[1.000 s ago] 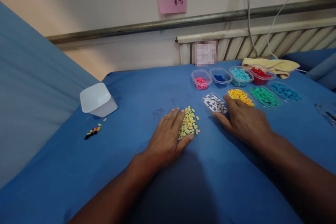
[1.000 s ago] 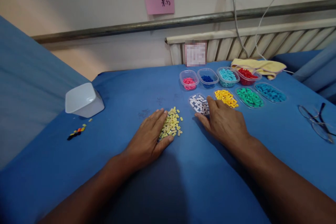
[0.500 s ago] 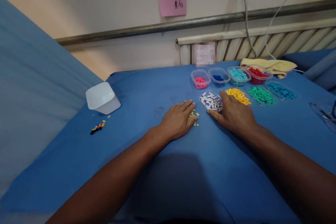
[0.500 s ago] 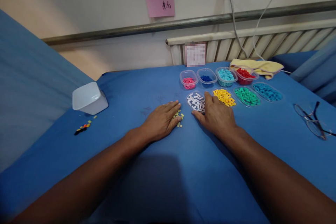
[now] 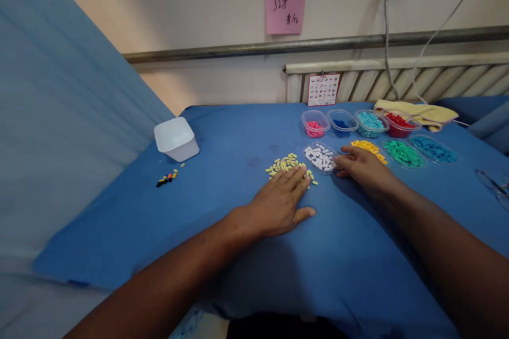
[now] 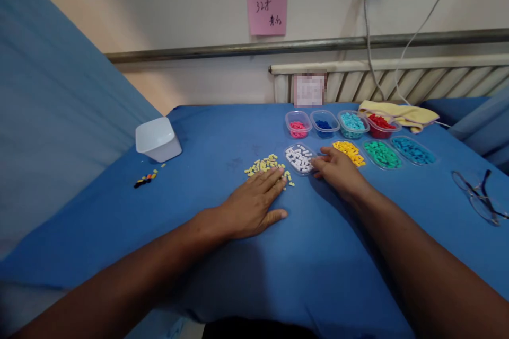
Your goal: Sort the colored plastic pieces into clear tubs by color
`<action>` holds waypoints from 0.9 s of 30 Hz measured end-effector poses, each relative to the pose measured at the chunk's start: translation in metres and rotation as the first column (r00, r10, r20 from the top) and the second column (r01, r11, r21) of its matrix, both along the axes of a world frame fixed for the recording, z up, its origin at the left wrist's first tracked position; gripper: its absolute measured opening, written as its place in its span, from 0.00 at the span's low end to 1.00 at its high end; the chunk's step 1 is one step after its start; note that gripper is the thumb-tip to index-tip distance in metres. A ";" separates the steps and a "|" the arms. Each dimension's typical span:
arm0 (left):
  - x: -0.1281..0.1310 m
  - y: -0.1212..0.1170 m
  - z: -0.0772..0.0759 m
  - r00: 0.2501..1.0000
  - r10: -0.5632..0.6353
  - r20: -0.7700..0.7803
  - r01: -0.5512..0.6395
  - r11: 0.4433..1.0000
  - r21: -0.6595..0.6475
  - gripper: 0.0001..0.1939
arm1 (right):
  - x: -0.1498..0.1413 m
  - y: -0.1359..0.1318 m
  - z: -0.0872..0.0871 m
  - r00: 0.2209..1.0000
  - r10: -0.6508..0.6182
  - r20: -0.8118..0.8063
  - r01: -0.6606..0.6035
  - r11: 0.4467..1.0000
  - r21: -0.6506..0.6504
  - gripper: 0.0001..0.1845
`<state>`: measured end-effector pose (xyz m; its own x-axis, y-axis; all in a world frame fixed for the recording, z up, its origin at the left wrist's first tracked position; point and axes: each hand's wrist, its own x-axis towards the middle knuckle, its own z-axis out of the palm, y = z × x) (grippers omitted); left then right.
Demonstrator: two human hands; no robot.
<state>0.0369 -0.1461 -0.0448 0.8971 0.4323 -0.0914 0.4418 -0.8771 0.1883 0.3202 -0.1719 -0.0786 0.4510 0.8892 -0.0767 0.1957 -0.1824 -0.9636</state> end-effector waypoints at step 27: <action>-0.054 0.067 0.005 0.971 0.240 -0.012 -0.241 0.968 -0.076 0.38 | -0.028 -0.011 0.028 0.983 -0.005 -0.184 0.020 0.997 0.075 0.19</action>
<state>-0.0171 -0.0789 -0.0401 0.7673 0.6270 -0.1347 0.6386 -0.7279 0.2497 0.2924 -0.1831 -0.0507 0.4467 0.8901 -0.0911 0.0128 -0.1081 -0.9941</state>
